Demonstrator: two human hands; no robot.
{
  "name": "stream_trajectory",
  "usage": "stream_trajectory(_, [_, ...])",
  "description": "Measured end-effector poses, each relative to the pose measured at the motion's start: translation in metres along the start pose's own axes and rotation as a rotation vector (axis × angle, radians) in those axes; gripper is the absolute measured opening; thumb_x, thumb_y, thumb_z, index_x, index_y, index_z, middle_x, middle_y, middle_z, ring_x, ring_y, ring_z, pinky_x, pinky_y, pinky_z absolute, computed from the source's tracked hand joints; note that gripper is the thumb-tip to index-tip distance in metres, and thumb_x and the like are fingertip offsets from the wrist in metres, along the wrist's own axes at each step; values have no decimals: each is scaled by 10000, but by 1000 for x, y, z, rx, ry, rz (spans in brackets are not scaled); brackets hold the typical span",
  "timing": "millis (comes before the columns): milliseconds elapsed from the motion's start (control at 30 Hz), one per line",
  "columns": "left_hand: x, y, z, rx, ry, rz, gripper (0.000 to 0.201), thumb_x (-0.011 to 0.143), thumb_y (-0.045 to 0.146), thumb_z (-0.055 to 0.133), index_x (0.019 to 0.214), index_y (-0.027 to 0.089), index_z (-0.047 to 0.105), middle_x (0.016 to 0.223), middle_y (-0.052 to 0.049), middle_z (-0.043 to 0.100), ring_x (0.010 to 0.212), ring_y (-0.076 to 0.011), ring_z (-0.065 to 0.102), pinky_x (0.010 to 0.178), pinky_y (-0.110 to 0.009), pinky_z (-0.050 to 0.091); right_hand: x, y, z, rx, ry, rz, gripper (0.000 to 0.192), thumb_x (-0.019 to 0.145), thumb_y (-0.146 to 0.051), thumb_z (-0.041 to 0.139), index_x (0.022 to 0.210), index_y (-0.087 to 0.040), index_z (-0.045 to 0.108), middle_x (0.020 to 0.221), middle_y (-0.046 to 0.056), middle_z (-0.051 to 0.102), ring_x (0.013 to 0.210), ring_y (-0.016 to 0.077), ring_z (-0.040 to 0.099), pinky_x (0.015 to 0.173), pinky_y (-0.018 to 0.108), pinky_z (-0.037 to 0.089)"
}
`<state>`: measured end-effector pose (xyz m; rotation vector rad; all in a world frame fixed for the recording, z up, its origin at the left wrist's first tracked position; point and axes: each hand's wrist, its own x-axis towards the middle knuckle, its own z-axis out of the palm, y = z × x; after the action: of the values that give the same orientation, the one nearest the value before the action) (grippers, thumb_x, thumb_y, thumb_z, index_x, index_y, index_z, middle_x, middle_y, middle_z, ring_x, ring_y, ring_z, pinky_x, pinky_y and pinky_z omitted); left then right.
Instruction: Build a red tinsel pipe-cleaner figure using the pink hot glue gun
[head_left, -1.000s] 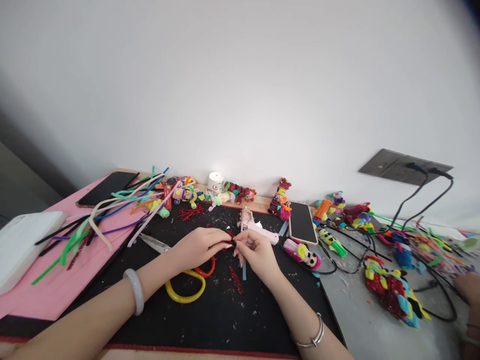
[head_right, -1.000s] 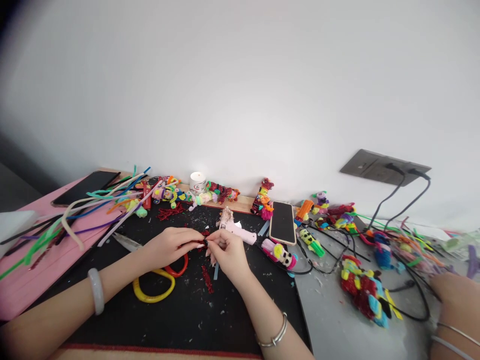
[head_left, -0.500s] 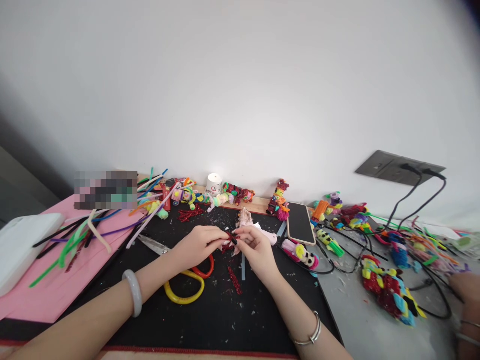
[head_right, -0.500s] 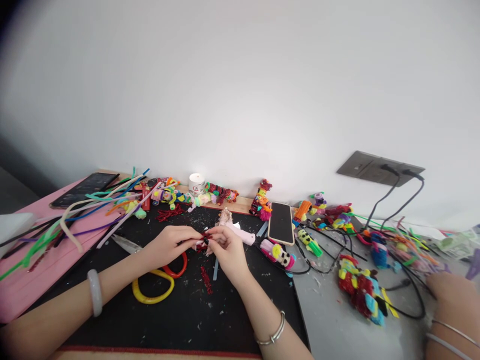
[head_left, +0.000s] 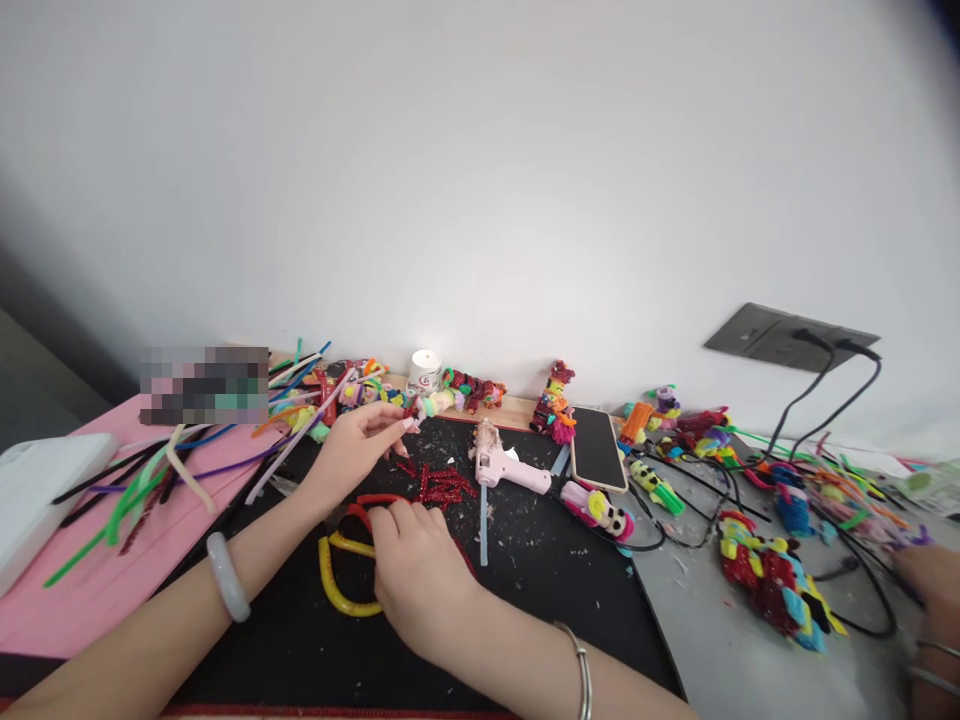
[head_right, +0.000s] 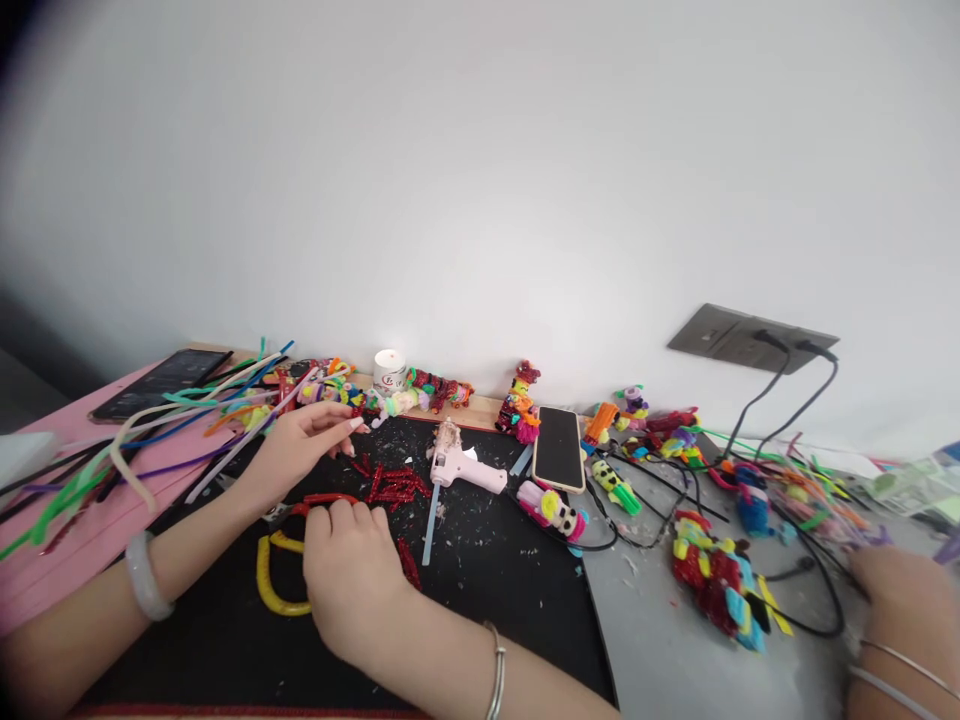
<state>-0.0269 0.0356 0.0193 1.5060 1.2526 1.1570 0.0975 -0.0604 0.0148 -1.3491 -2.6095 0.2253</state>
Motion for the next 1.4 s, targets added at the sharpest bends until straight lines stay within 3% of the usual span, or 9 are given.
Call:
stream_trajectory(133, [6, -2, -11, -57, 76, 17, 237, 731, 348, 665, 851, 151, 609, 615, -2, 651, 571, -151, 607, 527, -226, 436, 19, -16, 0, -72, -150, 184, 377, 616, -111, 675, 975, -67, 568, 865, 149, 646, 792, 266, 637, 717, 391, 510])
stream_trajectory(333, [13, -6, -17, -367, 265, 39, 280, 667, 300, 741, 879, 142, 649, 653, 9, 644, 567, -97, 577, 552, -194, 459, 36, -5, -21, 141, -359, 224, 251, 636, -358, 604, 754, -139, 643, 732, 131, 688, 660, 279, 665, 517, 334, 495])
stream_trajectory(467, [19, -1, -26, -598, 415, 122, 296, 633, 263, 762, 888, 148, 668, 734, 5, 665, 580, -80, 571, 547, -194, 466, 33, 24, -39, 471, -400, 294, 237, 662, -399, 562, 621, -166, 568, 605, 55, 615, 534, 198, 594, 404, 251, 394])
stream_trajectory(600, [23, 3, -45, -642, 505, 226, 148, 699, 229, 731, 831, 190, 675, 700, 46, 640, 597, -71, 556, 555, -208, 454, 20, 59, -50, 1046, -535, 323, 123, 626, -165, 516, 747, -183, 527, 544, -49, 532, 466, 102, 526, 413, 190, 406])
stream_trajectory(733, [25, 0, -49, -630, 446, 179, 86, 717, 258, 729, 777, 222, 679, 694, 46, 614, 584, -70, 531, 523, -204, 443, 8, 83, -50, 1377, -469, 305, 215, 571, -81, 514, 747, -186, 450, 650, -50, 596, 514, 89, 586, 458, 179, 473])
stream_trajectory(800, [23, -4, -41, -600, 326, 62, 149, 672, 281, 758, 756, 179, 688, 665, 21, 598, 551, -67, 512, 492, -188, 434, 5, 89, -47, 1370, -396, 331, 98, 671, -162, 530, 692, -182, 436, 569, -57, 568, 365, 66, 519, 348, 159, 397])
stream_trajectory(900, [18, -8, -25, -544, 181, -90, 226, 630, 284, 782, 774, 131, 696, 679, -8, 613, 539, -69, 506, 497, -183, 436, 3, 92, -43, 1297, -293, 369, 297, 832, -390, 456, 621, -185, 417, 446, -71, 482, 224, 31, 351, 250, 160, 250])
stream_trajectory(1000, [13, -8, -15, -505, 95, -177, 259, 651, 316, 762, 836, 148, 694, 680, 4, 608, 537, -64, 491, 513, -172, 425, 1, 91, -43, 1254, -267, 361, 359, 823, -514, 491, 681, -193, 416, 493, -73, 483, 248, 33, 359, 245, 162, 225])
stream_trajectory(1400, [3, 1, -7, -406, -10, -113, 193, 708, 339, 704, 750, 156, 660, 664, -2, 590, 522, -95, 477, 521, -216, 407, -4, 87, -54, 713, -179, 334, 386, 843, -541, 474, 691, -190, 424, 570, -54, 397, 504, 88, 383, 443, 205, 303])
